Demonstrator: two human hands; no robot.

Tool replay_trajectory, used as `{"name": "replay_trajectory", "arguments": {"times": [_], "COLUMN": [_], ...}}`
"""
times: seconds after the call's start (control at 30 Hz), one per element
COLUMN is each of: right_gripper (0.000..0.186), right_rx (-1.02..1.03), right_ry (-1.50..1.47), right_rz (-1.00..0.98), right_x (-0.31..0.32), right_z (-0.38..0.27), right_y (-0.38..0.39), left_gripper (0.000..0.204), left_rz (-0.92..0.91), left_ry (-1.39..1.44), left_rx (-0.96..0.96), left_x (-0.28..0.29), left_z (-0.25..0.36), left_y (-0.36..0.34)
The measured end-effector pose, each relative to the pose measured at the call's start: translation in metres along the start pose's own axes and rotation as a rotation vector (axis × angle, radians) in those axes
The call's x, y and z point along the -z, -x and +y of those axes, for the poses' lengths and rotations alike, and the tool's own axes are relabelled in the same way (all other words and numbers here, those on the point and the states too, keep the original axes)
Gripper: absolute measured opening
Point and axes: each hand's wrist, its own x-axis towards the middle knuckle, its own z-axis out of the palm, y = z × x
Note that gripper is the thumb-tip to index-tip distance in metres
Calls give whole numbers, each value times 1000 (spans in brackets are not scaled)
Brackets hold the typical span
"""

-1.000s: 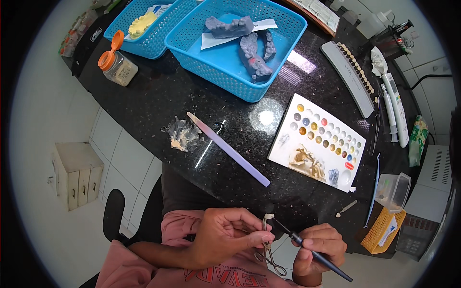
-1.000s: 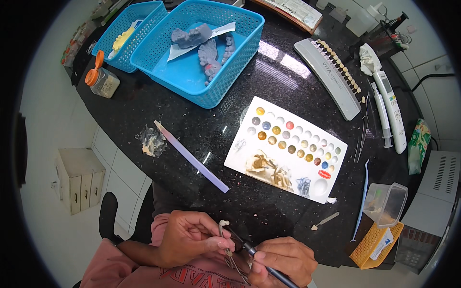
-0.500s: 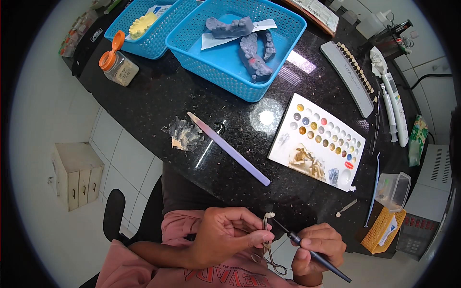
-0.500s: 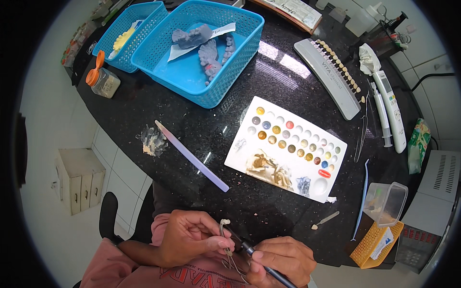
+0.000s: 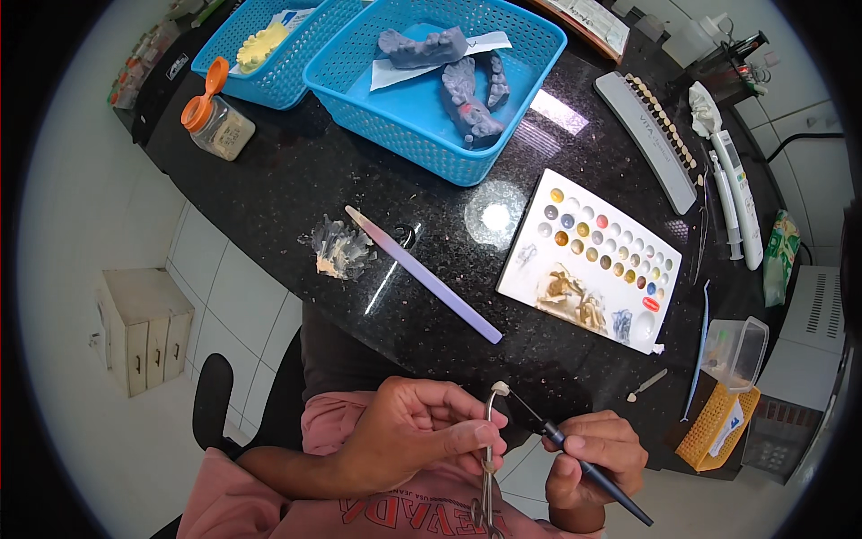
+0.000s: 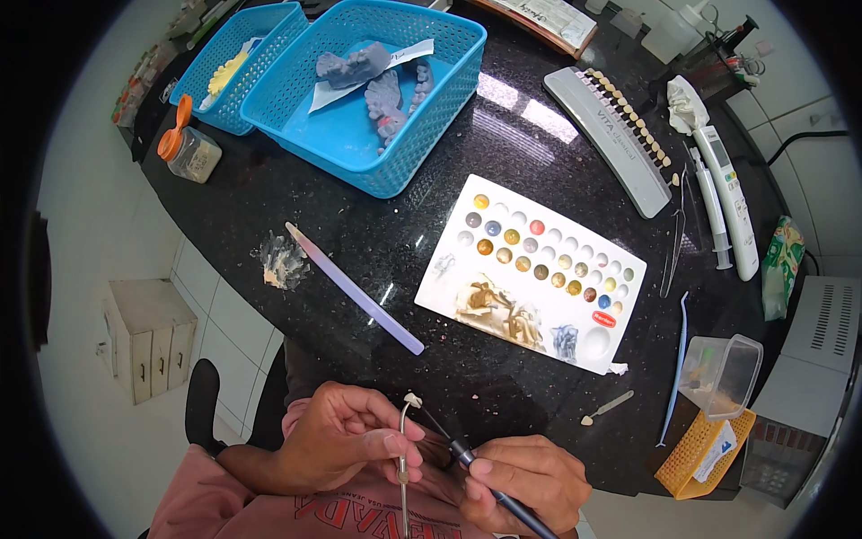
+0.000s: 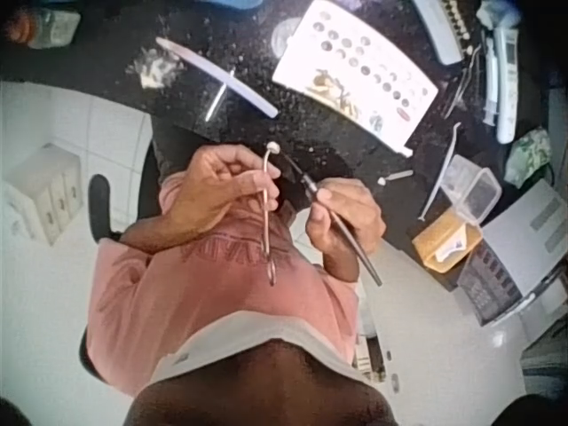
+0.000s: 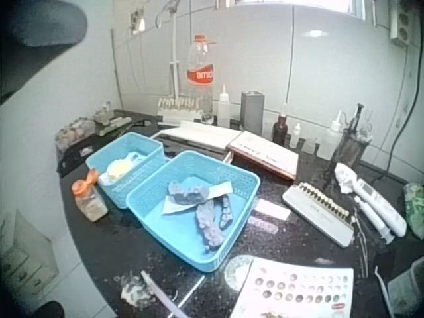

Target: Applying stain and glaze to a dental crown using a brush and a porcelain furnace.

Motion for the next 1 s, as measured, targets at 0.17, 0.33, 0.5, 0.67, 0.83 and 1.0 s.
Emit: {"name": "replay_trajectory", "arguments": {"times": [0.17, 0.33, 0.5, 0.67, 0.83, 1.0], "right_gripper": [18, 18, 18, 18, 18, 16], "right_rx": [-12, -22, -27, -30, -24, 11], "right_ry": [-16, -19, -20, 19, -32, -18], "right_rz": [2, 31, 13, 5, 1, -19], "right_x": [0, 0, 1, -1, 2, -1], "right_z": [0, -1, -2, -4, -3, -2], "right_y": [0, 0, 1, -3, 0, -3], "left_gripper": [16, 18, 20, 22, 24, 24], "left_rz": [-8, -26, -51, -54, -73, -56], "left_ry": [-9, -13, 92, 82, 115, 117], "left_rx": [2, -1, 53, 93, 84, 105], "left_x": [2, 2, 3, 5, 6, 5], "left_z": [-1, 0, 4, 7, 5, 6], "left_y": [0, -1, 1, 2, 1, 2]}}
